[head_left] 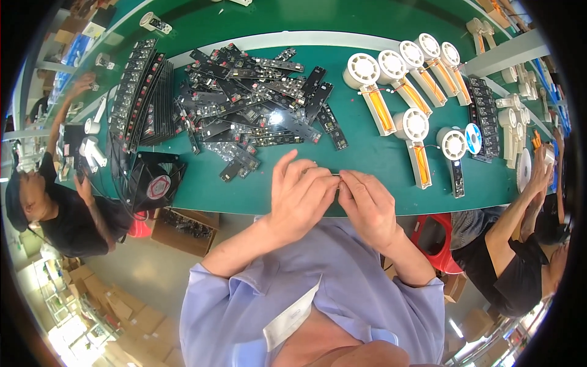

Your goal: The person assembles electronic components into plastic housings by hand, inserting them into a printed circuit board.

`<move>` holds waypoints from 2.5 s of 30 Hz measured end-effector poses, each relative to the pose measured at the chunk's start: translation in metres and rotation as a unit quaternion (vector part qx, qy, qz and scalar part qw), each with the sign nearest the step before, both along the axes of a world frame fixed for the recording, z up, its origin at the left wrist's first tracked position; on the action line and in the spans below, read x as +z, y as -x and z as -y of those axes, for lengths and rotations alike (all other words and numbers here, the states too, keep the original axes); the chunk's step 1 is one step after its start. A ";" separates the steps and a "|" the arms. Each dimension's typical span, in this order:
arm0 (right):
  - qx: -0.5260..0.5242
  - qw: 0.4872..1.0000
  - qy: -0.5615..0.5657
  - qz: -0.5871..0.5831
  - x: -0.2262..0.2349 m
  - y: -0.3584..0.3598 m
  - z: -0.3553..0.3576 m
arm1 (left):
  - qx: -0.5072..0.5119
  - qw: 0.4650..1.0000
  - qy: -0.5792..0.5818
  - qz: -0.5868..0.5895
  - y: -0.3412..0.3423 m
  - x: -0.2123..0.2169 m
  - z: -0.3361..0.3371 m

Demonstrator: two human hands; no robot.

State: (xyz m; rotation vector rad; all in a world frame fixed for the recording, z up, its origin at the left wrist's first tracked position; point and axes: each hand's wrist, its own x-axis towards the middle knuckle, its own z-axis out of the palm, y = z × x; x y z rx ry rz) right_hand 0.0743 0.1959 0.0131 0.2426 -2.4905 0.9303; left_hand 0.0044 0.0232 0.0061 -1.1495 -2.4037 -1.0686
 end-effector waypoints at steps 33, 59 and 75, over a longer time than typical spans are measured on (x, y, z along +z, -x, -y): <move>-0.026 0.963 0.233 0.136 0.001 -0.010 -0.010 | -0.119 0.976 0.124 -0.132 0.014 0.000 0.035; 0.095 0.991 0.079 0.052 -0.007 0.019 -0.015 | -0.146 0.984 0.058 0.085 0.027 0.014 0.029; 0.127 0.992 -0.001 0.026 0.046 0.038 -0.049 | -0.155 0.987 -0.034 -0.028 0.048 0.040 0.034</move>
